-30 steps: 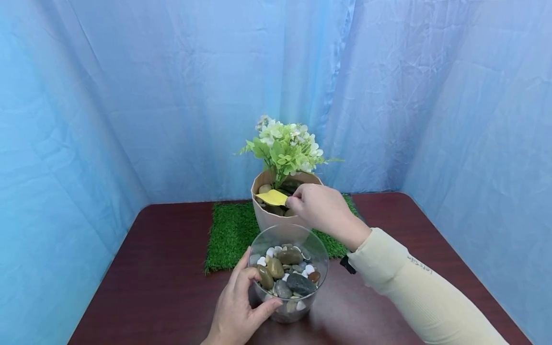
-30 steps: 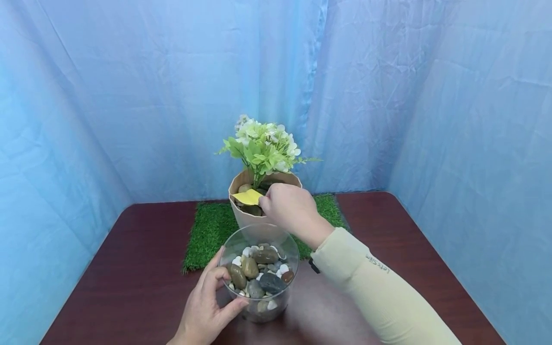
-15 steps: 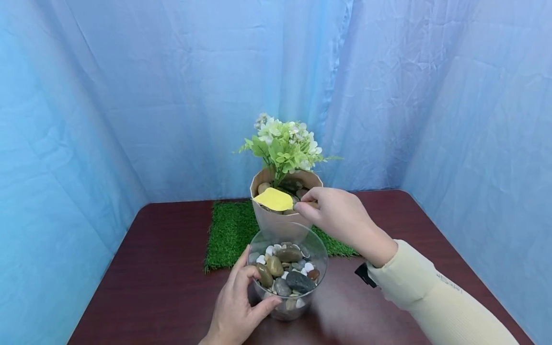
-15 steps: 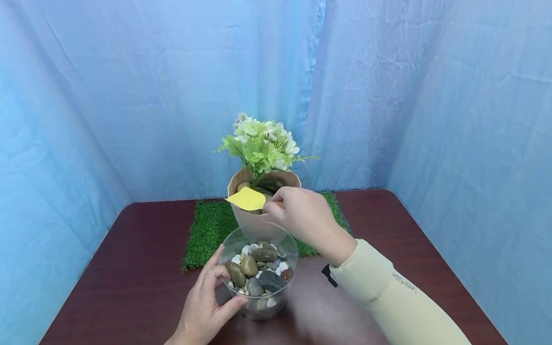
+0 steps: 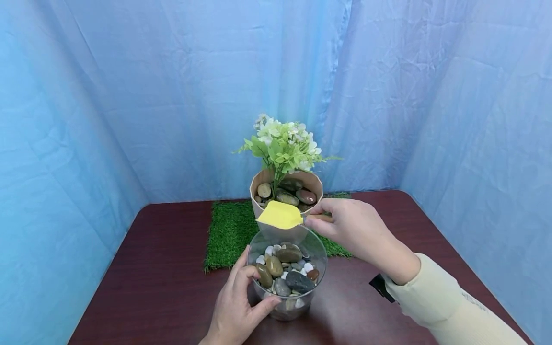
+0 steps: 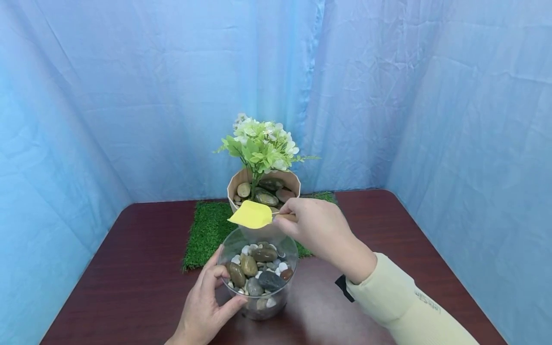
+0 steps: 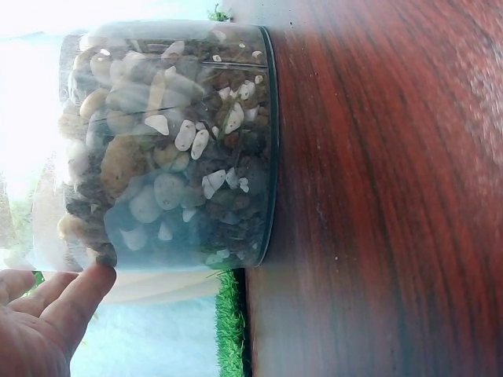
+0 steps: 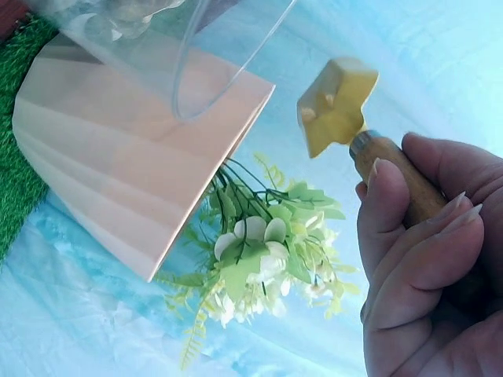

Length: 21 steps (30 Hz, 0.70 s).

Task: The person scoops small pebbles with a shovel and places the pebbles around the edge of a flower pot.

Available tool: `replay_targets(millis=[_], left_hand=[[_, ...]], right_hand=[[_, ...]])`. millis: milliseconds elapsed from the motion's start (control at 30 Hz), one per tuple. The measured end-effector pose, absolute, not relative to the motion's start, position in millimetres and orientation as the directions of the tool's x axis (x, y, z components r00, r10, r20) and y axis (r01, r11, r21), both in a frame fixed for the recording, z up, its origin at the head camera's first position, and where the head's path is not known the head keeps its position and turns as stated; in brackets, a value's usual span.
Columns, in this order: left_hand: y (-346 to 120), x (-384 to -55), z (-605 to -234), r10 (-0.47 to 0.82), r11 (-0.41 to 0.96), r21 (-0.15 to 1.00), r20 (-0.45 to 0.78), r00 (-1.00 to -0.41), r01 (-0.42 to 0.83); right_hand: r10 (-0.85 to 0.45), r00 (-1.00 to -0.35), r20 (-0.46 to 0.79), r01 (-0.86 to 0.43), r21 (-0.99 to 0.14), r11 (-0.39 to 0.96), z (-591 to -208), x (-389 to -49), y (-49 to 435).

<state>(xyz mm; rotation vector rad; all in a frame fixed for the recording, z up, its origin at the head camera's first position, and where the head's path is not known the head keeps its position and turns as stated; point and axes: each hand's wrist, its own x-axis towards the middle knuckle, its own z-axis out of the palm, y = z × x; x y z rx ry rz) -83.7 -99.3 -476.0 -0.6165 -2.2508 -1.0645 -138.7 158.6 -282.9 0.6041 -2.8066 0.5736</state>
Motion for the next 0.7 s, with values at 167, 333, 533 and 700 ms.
replay_targets(millis=[167, 333, 533, 700], left_hand=[[-99, -83, -476, 0.158, 0.579, 0.547, 0.653, -0.741, 0.605], [-99, -83, -477, 0.159, 0.58, 0.55, 0.647, -0.746, 0.601], [-99, -83, -477, 0.157, 0.593, 0.536, 0.655, -0.739, 0.601], [-99, -83, -476, 0.156, 0.593, 0.53, 0.662, -0.733, 0.606]], right_hand=[[-0.396, -0.863, 0.313, -0.482, -0.282, 0.829, -287, -133, 167], [-0.446, -0.853, 0.27, -0.509, -0.245, 0.825, -287, -130, 174], [-0.511, -0.828, 0.23, -0.552, -0.174, 0.816, -285, -130, 178], [-0.548, -0.809, 0.212, -0.578, -0.113, 0.808, -281, -134, 178]])
